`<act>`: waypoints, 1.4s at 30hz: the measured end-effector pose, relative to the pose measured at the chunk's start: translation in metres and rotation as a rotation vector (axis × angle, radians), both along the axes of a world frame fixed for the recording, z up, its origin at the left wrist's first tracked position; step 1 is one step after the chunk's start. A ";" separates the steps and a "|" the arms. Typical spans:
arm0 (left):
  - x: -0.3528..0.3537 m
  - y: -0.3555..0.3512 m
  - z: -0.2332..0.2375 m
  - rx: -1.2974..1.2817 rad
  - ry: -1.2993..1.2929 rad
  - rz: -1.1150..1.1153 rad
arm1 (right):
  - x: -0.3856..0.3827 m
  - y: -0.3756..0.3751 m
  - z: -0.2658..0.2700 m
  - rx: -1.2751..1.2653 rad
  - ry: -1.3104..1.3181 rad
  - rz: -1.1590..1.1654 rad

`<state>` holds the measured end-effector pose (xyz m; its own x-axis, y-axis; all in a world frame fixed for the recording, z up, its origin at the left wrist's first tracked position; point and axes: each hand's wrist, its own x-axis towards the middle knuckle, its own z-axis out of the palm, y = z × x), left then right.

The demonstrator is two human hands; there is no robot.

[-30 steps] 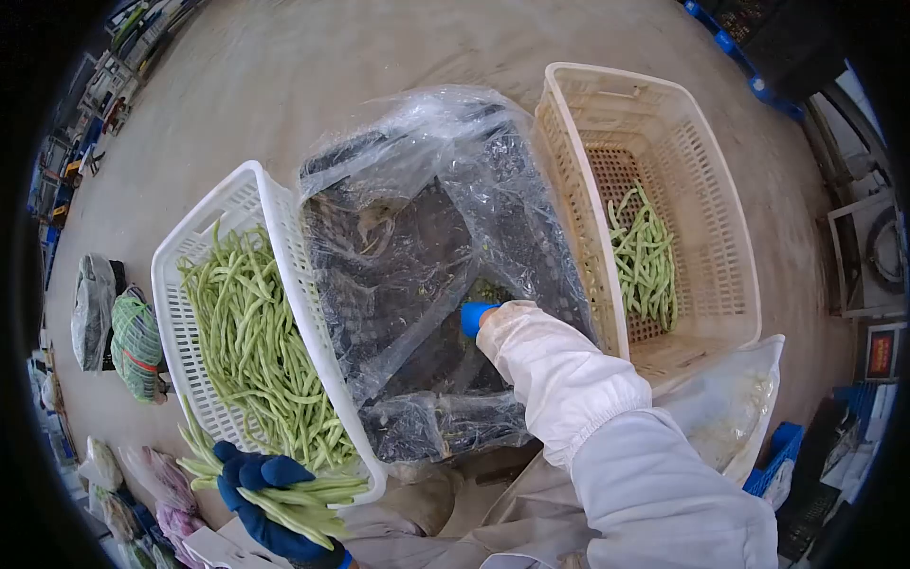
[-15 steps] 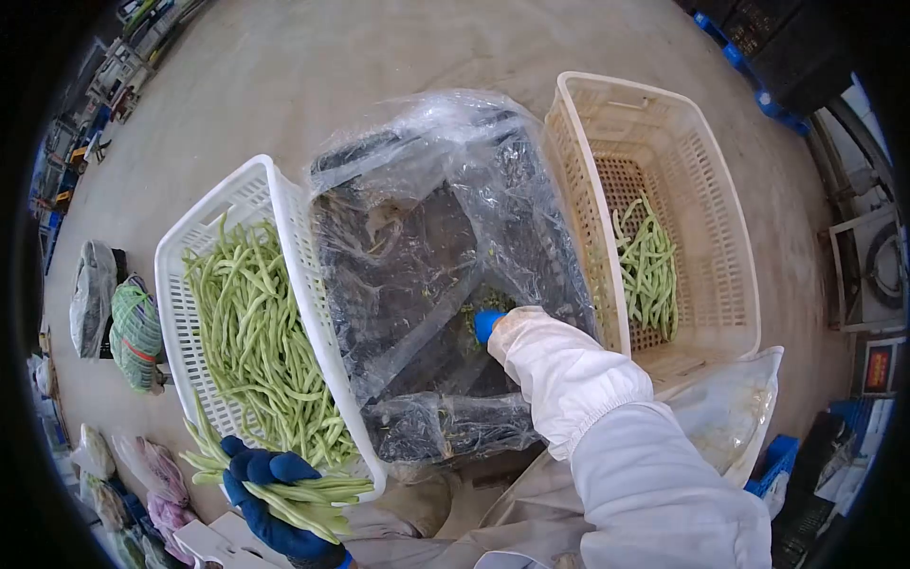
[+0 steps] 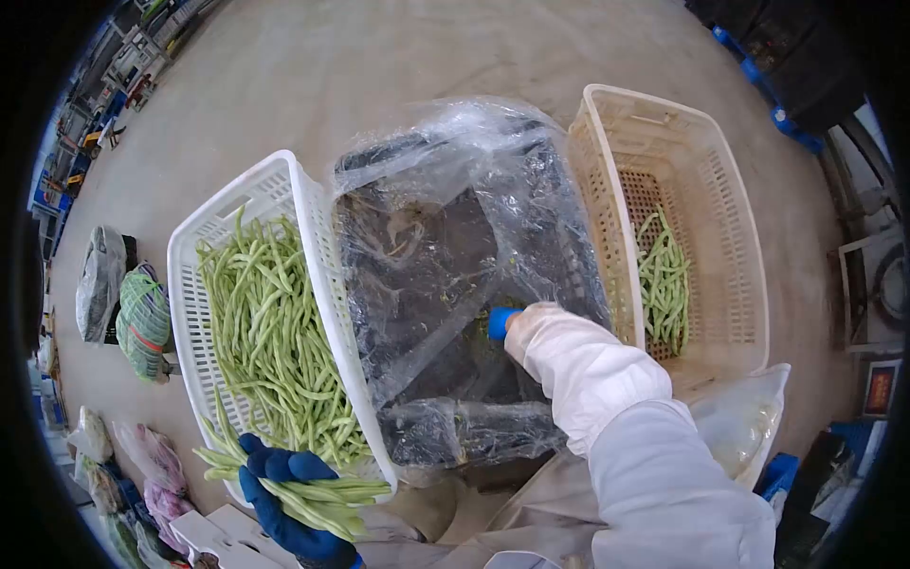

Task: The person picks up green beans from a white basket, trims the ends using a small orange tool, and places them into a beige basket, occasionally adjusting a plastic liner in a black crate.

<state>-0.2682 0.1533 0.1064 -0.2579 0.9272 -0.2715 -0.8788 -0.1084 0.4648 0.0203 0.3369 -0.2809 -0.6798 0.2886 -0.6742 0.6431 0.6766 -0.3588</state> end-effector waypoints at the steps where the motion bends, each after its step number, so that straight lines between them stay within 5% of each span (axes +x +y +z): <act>1: -0.001 -0.004 -0.003 0.035 -0.036 0.015 | 0.007 0.007 0.006 -0.028 0.020 0.185; 2: 0.004 0.002 0.004 0.121 -0.117 -0.043 | 0.012 0.007 0.023 -0.033 0.012 0.185; 3: 0.016 0.002 0.018 -0.105 -0.145 0.200 | 0.018 0.007 0.042 -0.123 0.204 -0.010; 5: 0.004 -0.005 0.007 -0.030 -0.120 0.095 | 0.016 0.002 0.095 -0.187 0.400 -0.197; 7: 0.003 -0.010 0.007 -0.031 -0.035 0.078 | 0.008 -0.013 0.153 -1.108 0.640 -1.308; 10: 0.002 -0.013 0.003 0.068 0.097 -0.006 | 0.013 -0.027 0.224 -1.397 0.888 -1.301; 14: -0.002 -0.014 -0.011 0.054 0.074 -0.073 | 0.015 -0.054 0.299 -1.473 1.044 -1.249; 16: 0.007 -0.012 -0.010 0.122 -0.056 -0.133 | 0.014 -0.068 0.320 -1.052 1.038 -1.129; 17: 0.018 -0.008 0.003 0.001 0.004 -0.086 | 0.019 -0.065 0.313 -0.495 0.725 -0.810; 18: 0.011 -0.010 -0.020 0.194 0.088 -0.142 | 0.024 -0.064 0.301 0.038 0.419 -0.462; 20: 0.021 -0.002 -0.018 0.135 -0.096 -0.116 | 0.027 -0.079 0.297 -0.328 0.651 -1.050; 26: 0.044 -0.002 -0.018 0.252 -0.344 -0.167 | 0.046 -0.128 0.331 -0.868 1.116 -1.204; 31: 0.080 0.021 -0.004 0.300 -0.380 -0.297 | 0.068 -0.163 0.329 -0.790 1.157 -1.330; 33: 0.101 0.034 0.005 0.340 -0.191 -0.304 | 0.078 -0.172 0.314 -0.815 1.332 -1.322; 35: 0.130 0.047 0.018 0.266 -0.395 -0.355 | 0.086 -0.179 0.306 -0.870 1.361 -1.401; 37: 0.163 0.055 0.030 0.352 -0.140 -0.423 | 0.091 -0.182 0.301 -0.927 1.349 -1.484; 39: 0.195 0.062 0.040 0.295 -0.401 -0.470 | 0.097 -0.182 0.313 -0.931 1.338 -1.558; 42: 0.213 0.077 0.034 0.383 -0.039 -0.436 | 0.111 -0.178 0.344 -0.538 1.517 -1.551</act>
<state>-0.0556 0.2308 0.1401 0.1732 0.9795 0.1030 -0.8956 0.1131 0.4303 0.1313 0.1591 0.0631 -0.1049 0.9734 -0.2035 -0.4341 -0.2289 -0.8713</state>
